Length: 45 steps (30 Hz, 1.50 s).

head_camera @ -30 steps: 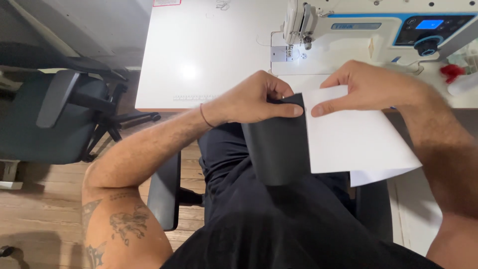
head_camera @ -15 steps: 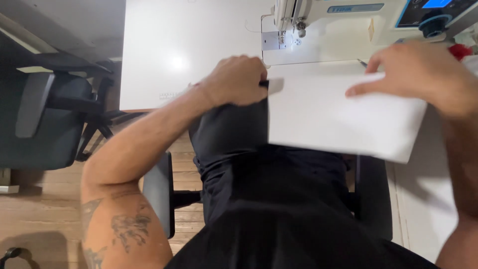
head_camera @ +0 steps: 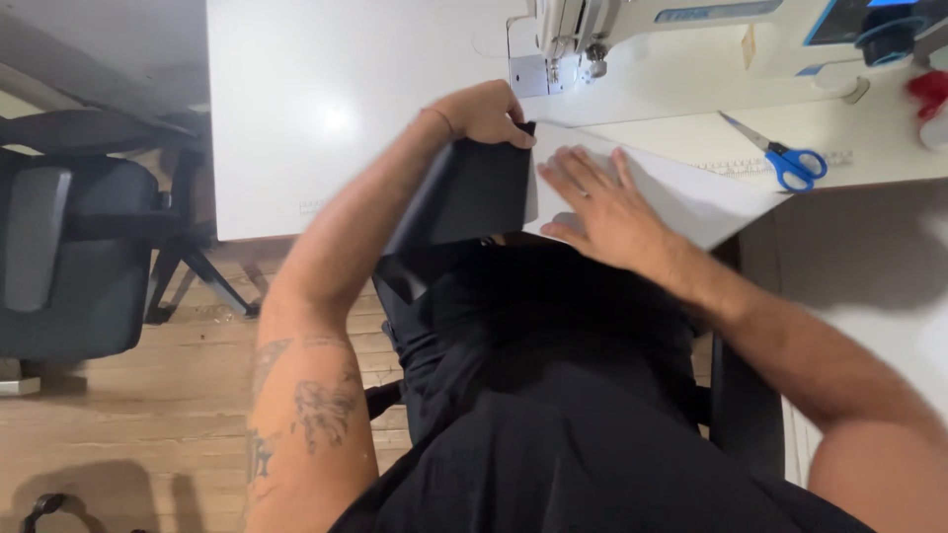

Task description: Cutting and folding material at a sewing station

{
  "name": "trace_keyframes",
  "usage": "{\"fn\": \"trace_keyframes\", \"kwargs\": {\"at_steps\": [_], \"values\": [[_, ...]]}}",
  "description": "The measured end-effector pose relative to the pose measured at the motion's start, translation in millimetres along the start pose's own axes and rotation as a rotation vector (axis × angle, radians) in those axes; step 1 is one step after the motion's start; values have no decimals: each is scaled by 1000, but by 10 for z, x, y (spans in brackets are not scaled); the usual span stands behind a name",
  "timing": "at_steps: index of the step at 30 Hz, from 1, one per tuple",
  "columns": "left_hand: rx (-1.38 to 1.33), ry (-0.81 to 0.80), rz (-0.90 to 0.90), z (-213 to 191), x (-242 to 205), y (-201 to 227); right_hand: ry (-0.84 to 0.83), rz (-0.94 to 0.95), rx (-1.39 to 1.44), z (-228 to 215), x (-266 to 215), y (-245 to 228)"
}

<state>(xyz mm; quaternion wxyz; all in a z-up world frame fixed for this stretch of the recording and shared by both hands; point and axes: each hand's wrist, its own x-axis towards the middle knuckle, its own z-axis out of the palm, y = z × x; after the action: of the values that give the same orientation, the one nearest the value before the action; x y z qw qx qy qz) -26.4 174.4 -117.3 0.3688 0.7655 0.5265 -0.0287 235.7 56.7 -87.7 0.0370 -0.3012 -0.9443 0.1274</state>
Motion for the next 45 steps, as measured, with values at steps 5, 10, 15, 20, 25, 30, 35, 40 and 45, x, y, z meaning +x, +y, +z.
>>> {"fn": "trace_keyframes", "kwargs": {"at_steps": [5,10,15,20,25,30,35,40,45], "values": [[-3,-27,-139,-215,-417,234,-128,-72,-41,33,73,541],[391,337,58,-18,-395,-236,-62,-228,-75,62,206,701],[657,848,314,356,-968,-136,29,-295,-103,97,213,760],[583,571,541,532,-1882,-283,85,-237,-81,183,165,882],[639,608,548,651,-2284,-683,143,-230,-190,152,188,837],[-59,744,-84,557,-2418,-844,188,-121,-160,297,168,849],[-203,820,-172,673,-2202,-866,266,-41,-169,298,198,381],[807,1173,235,174,-2539,-903,299,-110,-356,313,106,406],[948,872,324,428,-2684,-1233,232,-132,-258,248,56,481]]}}
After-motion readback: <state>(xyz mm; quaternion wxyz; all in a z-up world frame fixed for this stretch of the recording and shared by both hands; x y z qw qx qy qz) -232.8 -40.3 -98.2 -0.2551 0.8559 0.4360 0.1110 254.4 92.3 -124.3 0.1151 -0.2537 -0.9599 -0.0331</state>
